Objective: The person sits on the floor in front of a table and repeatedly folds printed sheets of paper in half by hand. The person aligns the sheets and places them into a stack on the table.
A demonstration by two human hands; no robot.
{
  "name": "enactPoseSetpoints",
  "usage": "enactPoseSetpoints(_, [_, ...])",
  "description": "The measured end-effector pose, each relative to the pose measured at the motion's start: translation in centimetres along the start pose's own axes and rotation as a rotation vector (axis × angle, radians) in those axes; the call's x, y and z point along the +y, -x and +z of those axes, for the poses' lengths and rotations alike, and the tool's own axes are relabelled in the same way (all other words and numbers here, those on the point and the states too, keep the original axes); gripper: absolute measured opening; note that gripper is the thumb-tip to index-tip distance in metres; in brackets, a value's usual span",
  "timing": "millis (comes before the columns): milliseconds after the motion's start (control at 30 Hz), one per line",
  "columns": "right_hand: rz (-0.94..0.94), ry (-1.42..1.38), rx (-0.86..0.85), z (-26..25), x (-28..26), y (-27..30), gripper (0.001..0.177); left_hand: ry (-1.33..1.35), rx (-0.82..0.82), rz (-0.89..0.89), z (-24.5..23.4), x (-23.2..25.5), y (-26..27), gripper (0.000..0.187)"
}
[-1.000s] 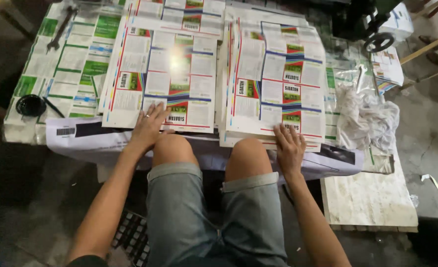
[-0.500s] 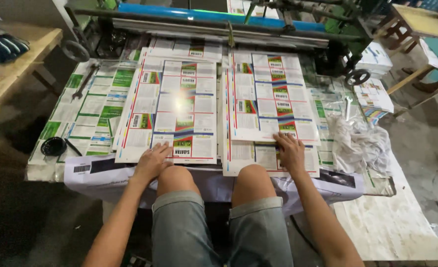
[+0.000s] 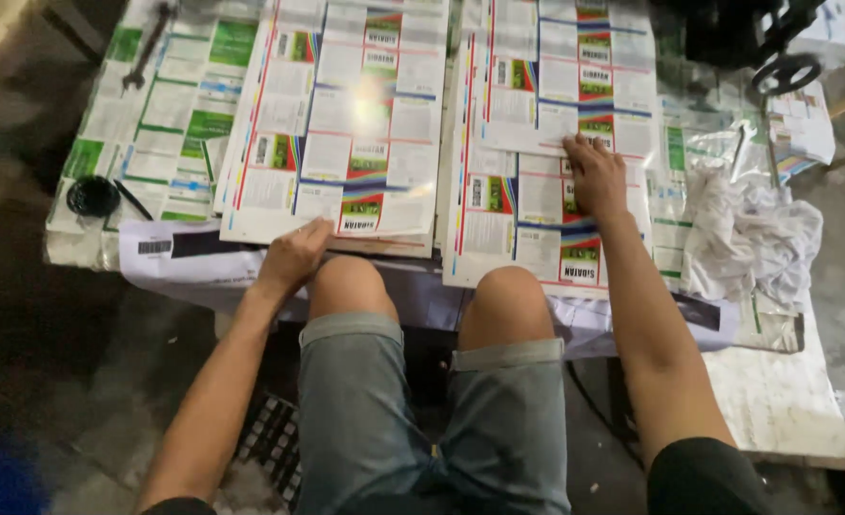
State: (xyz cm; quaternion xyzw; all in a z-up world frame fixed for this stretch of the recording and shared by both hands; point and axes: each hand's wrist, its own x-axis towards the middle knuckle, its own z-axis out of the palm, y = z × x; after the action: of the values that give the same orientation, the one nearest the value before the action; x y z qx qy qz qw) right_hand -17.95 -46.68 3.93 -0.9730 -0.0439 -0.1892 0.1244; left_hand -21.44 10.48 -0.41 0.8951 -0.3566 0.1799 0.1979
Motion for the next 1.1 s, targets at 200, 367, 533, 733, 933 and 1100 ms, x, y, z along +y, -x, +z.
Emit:
enactPoseSetpoints(200, [0.113, 0.077, -0.128, 0.9, 0.3, -0.6, 0.048, 0.038, -0.108, -0.232, -2.1, -0.2, -4.1, 0.011])
enactPoseSetpoints(367, [0.131, 0.074, -0.228, -3.8, -6.2, 6.2, 0.069, -0.134, 0.182, -0.113, -10.6, 4.9, -8.1, 0.027])
enactPoseSetpoints(533, [0.042, 0.133, -0.403, -7.8, -10.1, 14.3, 0.098, -0.077, 0.325, -0.003, -6.2, 4.4, -3.9, 0.025])
enactPoseSetpoints(733, [-0.124, 0.272, -0.221, -7.3, -9.3, 17.8, 0.069, -0.221, -0.021, -0.037, -1.3, 3.8, -2.0, 0.053])
enactPoseSetpoints(933, [-0.265, 0.418, -0.149, -7.6, -9.7, 17.2, 0.064, -0.22, -0.086, -0.063, 0.6, 2.2, -5.2, 0.052])
enactPoseSetpoints(1100, [-0.418, 0.394, -0.107, -8.0, -9.1, 16.9, 0.046, -0.243, -0.099, -0.057, 2.3, 0.2, -8.7, 0.06])
